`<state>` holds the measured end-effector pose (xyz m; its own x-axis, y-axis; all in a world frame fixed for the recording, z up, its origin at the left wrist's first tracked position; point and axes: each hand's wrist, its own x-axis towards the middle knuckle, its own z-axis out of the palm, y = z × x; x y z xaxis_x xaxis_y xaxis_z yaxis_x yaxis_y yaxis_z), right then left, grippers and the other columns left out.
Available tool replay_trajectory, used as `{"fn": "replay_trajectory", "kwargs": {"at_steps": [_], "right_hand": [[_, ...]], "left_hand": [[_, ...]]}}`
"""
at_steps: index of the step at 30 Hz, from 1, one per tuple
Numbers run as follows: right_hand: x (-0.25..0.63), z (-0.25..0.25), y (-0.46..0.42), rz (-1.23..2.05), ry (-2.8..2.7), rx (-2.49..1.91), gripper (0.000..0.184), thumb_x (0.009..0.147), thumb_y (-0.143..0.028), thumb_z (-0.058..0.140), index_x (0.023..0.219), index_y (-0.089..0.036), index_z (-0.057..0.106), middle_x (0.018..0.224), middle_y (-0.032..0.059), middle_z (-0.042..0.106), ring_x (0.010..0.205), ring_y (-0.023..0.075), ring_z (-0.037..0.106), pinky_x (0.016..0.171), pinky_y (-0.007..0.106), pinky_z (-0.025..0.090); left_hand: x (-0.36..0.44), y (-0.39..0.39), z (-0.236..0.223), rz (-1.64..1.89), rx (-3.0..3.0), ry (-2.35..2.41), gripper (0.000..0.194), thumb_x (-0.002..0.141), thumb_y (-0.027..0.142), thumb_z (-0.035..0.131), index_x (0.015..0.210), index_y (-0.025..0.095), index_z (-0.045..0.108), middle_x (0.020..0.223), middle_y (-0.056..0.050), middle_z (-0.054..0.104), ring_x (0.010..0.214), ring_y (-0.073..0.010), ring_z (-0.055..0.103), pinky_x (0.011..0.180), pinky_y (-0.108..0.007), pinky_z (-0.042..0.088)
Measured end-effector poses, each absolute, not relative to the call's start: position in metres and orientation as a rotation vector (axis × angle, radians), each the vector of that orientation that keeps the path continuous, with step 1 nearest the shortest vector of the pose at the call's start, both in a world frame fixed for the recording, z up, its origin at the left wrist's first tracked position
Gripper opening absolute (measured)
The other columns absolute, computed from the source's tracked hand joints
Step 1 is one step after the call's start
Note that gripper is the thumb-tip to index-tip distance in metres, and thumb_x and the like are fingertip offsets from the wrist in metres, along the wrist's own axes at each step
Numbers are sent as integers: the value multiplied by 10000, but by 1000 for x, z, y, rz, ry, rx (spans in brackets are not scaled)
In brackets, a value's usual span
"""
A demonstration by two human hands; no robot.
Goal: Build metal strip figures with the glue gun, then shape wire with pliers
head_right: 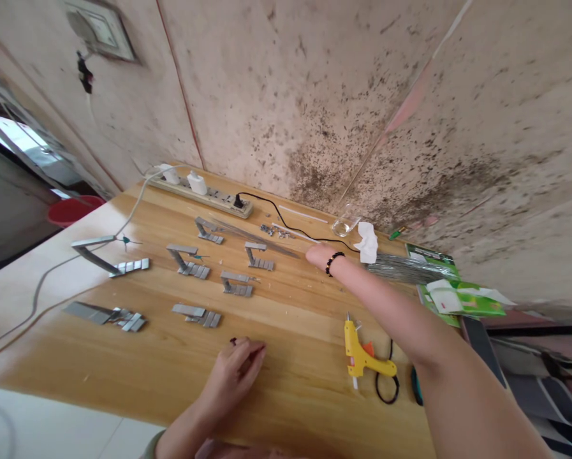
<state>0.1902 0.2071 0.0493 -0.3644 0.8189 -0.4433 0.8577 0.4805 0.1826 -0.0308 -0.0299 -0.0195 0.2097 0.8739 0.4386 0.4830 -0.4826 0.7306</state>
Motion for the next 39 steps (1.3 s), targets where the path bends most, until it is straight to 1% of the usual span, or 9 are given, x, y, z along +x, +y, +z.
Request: {"fn": "replay_trajectory", "kwargs": {"at_steps": [7, 14, 17, 19, 26, 30, 32, 36, 39], "right_hand": [[192, 55, 212, -135, 2196, 1411, 308, 924, -318, 563, 1186, -157, 554, 1187, 92, 577, 991, 213, 603, 832, 410, 525], [160, 67, 234, -36, 2405, 1491, 289, 929, -326, 552, 1164, -159, 563, 1160, 81, 591, 973, 206, 608, 825, 407, 523], [144, 70, 242, 10, 2481, 1524, 226, 959, -293, 484, 1073, -150, 618, 1113, 108, 628, 1007, 213, 603, 864, 345, 485], [136, 70, 248, 28, 2505, 1544, 251, 973, -288, 447, 1035, -137, 638, 1091, 129, 647, 1031, 224, 600, 882, 325, 465], [135, 64, 258, 39, 2499, 1626, 286, 927, -347, 554, 1135, -153, 577, 1134, 74, 604, 967, 202, 612, 836, 419, 516], [146, 64, 243, 3, 2524, 1642, 247, 967, -297, 471, 1018, -125, 641, 1039, 118, 658, 946, 199, 617, 810, 315, 475], [154, 65, 228, -34, 2545, 1634, 238, 968, -271, 464, 999, -137, 658, 1012, 114, 678, 925, 193, 626, 769, 270, 447], [177, 70, 191, -114, 2595, 1592, 205, 951, -238, 500, 949, -148, 684, 993, 91, 688, 887, 175, 632, 736, 240, 413], [193, 78, 157, -146, 2649, 1576, 238, 963, -242, 478, 927, -128, 683, 947, 100, 679, 893, 183, 618, 756, 252, 406]], "left_hand": [[-31, -30, -22, 1169, 2062, 1268, 88, 881, 160, 503, 895, 187, 586, 672, -16, 639, 607, -135, 611, 579, -238, 470], [-31, -31, -23, 1158, 2089, 1290, 91, 872, 144, 503, 881, 180, 586, 665, -20, 632, 602, -138, 604, 578, -241, 470], [-30, -31, -23, 1176, 2114, 1269, 91, 870, 129, 505, 892, 180, 577, 655, -19, 633, 602, -140, 602, 579, -242, 468], [-30, -30, -23, 1188, 2126, 1261, 95, 868, 123, 506, 902, 180, 574, 659, -23, 638, 608, -141, 604, 585, -243, 470], [-31, -31, -23, 1154, 2116, 1275, 99, 874, 131, 503, 906, 188, 577, 684, -28, 641, 626, -144, 615, 589, -246, 476], [-32, -31, -23, 1146, 2112, 1271, 96, 871, 133, 506, 898, 184, 583, 667, -24, 629, 622, -144, 611, 587, -244, 475], [-32, -31, -24, 1129, 2101, 1274, 98, 871, 135, 506, 897, 184, 588, 672, -25, 629, 627, -145, 612, 590, -246, 475], [-33, -31, -24, 1111, 2091, 1280, 105, 875, 145, 503, 892, 185, 598, 685, -29, 641, 625, -143, 614, 586, -245, 476], [-33, -31, -23, 1117, 2101, 1292, 104, 883, 169, 502, 898, 186, 603, 680, -29, 638, 622, -143, 613, 589, -249, 478]]}}
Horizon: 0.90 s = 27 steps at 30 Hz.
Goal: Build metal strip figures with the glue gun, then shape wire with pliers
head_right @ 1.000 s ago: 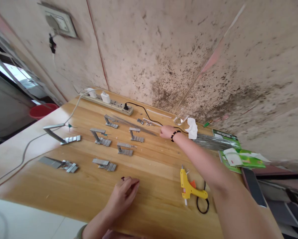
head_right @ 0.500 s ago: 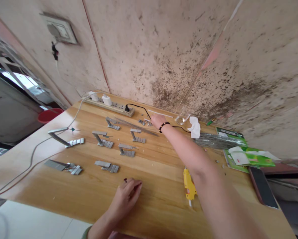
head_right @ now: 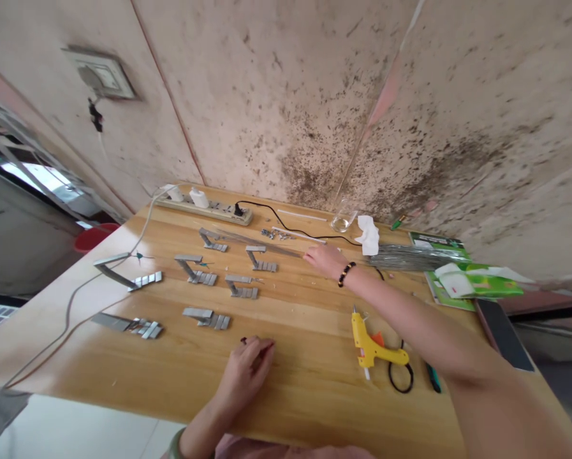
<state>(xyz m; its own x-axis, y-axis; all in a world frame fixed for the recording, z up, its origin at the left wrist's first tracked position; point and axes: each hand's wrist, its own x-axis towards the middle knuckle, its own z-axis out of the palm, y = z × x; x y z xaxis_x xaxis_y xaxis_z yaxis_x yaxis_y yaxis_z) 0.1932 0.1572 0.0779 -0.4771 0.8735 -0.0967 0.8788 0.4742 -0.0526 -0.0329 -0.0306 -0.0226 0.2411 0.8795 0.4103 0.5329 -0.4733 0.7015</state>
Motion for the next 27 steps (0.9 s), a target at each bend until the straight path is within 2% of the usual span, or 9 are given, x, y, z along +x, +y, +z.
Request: {"fn": "replay_trajectory", "kwargs": {"at_steps": [4, 7, 10, 15, 20, 23, 27], "right_hand": [[204, 89, 98, -192, 2749, 1547, 275, 982, -259, 430, 908, -141, 667, 952, 84, 644, 871, 163, 596, 777, 261, 416], [202, 85, 41, -251, 2840, 1435, 228, 971, -217, 444, 900, -162, 654, 945, 68, 630, 845, 159, 587, 777, 274, 437], [196, 67, -18, -243, 2851, 1403, 138, 928, -253, 529, 915, -169, 638, 938, 69, 626, 893, 206, 584, 795, 328, 462], [194, 24, -89, -284, 2775, 1498, 68, 891, -230, 582, 924, -192, 627, 901, 52, 632, 815, 209, 607, 697, 324, 489], [206, -7, -126, -325, 2810, 1683, 116, 903, -164, 525, 969, -188, 617, 920, 61, 632, 867, 221, 588, 749, 351, 496], [208, -14, -134, -354, 2883, 1763, 174, 922, -159, 472, 1031, -185, 606, 940, 67, 624, 894, 221, 561, 813, 369, 484], [207, -17, -136, -321, 2918, 1831, 182, 934, -175, 455, 1034, -174, 606, 936, 71, 609, 908, 229, 537, 823, 377, 474]], "left_hand": [[-33, -30, -21, 1121, 2137, 1310, 113, 893, 201, 492, 895, 192, 604, 694, -30, 650, 633, -142, 619, 612, -259, 484], [-33, -30, -22, 1104, 2184, 1331, 124, 896, 209, 488, 893, 191, 610, 694, -29, 654, 636, -144, 622, 625, -267, 487], [-33, -30, -25, 1089, 2231, 1330, 130, 896, 208, 487, 900, 186, 615, 726, -39, 667, 665, -154, 634, 639, -276, 496], [-32, -31, -25, 1077, 2308, 1344, 136, 899, 218, 489, 900, 185, 620, 725, -34, 664, 666, -154, 633, 642, -271, 503], [-30, -31, -24, 1091, 2373, 1348, 144, 902, 239, 490, 903, 178, 621, 726, -35, 666, 657, -147, 629, 648, -269, 504], [-30, -31, -24, 1106, 2426, 1356, 139, 897, 235, 498, 895, 172, 621, 710, -31, 666, 642, -146, 629, 628, -259, 501], [-29, -30, -24, 1081, 2499, 1372, 146, 894, 245, 501, 888, 176, 629, 733, -35, 682, 658, -152, 642, 645, -262, 501]]}}
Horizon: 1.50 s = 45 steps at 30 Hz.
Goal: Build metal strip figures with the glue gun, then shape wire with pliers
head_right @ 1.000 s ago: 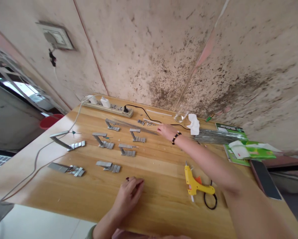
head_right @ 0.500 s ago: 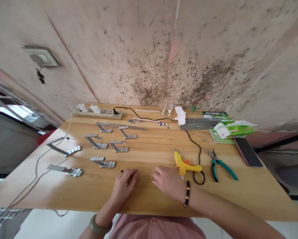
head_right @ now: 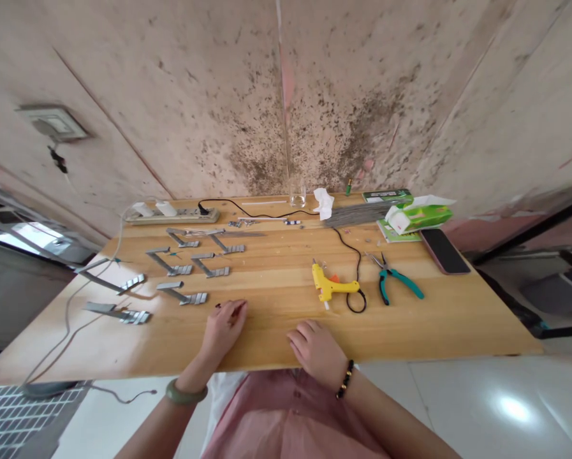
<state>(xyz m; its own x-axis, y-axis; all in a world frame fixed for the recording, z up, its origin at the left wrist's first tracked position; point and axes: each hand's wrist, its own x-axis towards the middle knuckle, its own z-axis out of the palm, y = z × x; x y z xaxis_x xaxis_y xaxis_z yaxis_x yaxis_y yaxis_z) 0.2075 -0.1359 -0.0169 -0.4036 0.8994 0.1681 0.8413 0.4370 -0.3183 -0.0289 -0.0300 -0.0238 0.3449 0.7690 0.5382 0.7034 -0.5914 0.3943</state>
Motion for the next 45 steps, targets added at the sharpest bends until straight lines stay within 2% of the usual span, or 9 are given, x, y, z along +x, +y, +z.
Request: {"fn": "replay_trajectory", "kwargs": {"at_steps": [11, 26, 45], "right_hand": [[209, -20, -136, 158, -2394, -1470, 159, 942, -204, 476, 1000, -159, 617, 925, 74, 598, 900, 224, 522, 801, 357, 455], [211, -20, -135, 62, -2432, -1399, 236, 943, -208, 465, 1105, -109, 606, 919, 99, 615, 886, 235, 538, 791, 372, 477], [215, -25, -135, 96, -2408, -1371, 247, 951, -208, 433, 1103, -134, 612, 929, 108, 621, 894, 235, 541, 807, 384, 474]], "left_hand": [[-26, -29, -24, 1070, 2577, 1353, 166, 889, 261, 492, 877, 187, 640, 765, -48, 709, 679, -171, 663, 672, -279, 504], [-23, -29, -23, 1044, 2597, 1397, 166, 879, 246, 495, 869, 176, 645, 714, -50, 694, 641, -175, 645, 655, -282, 491], [-22, -28, -26, 1120, 2545, 1384, 143, 867, 242, 512, 858, 191, 645, 713, -39, 694, 624, -164, 632, 645, -269, 487]]}}
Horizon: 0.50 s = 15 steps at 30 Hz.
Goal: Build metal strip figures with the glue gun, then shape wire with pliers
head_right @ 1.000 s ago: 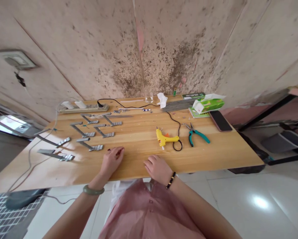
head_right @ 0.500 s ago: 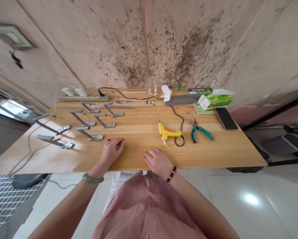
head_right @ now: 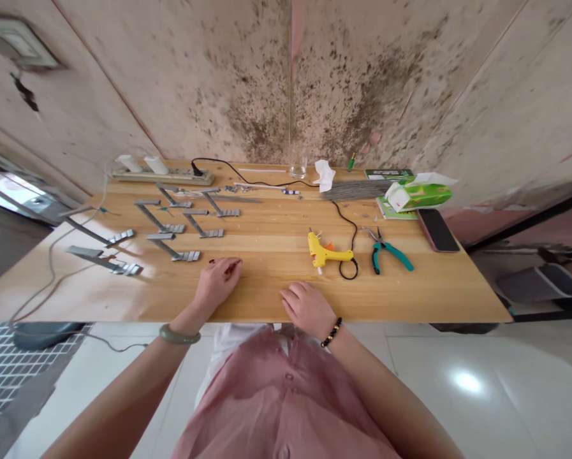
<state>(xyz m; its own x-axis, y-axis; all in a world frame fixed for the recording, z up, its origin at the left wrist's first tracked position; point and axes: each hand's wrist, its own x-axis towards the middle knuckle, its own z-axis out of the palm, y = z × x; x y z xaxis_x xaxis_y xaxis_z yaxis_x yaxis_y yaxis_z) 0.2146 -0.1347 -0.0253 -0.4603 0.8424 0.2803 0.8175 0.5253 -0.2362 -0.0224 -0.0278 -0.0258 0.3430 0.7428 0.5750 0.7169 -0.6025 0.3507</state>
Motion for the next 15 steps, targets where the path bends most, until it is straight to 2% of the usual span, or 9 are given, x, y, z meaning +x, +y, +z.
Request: {"fn": "replay_trajectory", "kwargs": {"at_steps": [7, 15], "right_hand": [[215, -21, -135, 99, -2415, -1369, 249, 951, -208, 429, 1096, -127, 614, 941, 108, 625, 900, 232, 545, 824, 375, 469], [214, -20, -136, 57, -2425, -1386, 244, 957, -215, 421, 1047, -121, 627, 902, 100, 620, 870, 229, 533, 806, 366, 458]], "left_hand": [[-22, -27, -27, 1098, 2491, 1411, 160, 860, 239, 503, 872, 183, 652, 765, -50, 719, 668, -169, 656, 667, -271, 488], [-21, -31, -21, 1088, 2465, 1402, 175, 856, 278, 504, 851, 182, 651, 718, -42, 704, 637, -162, 649, 650, -265, 490]]}}
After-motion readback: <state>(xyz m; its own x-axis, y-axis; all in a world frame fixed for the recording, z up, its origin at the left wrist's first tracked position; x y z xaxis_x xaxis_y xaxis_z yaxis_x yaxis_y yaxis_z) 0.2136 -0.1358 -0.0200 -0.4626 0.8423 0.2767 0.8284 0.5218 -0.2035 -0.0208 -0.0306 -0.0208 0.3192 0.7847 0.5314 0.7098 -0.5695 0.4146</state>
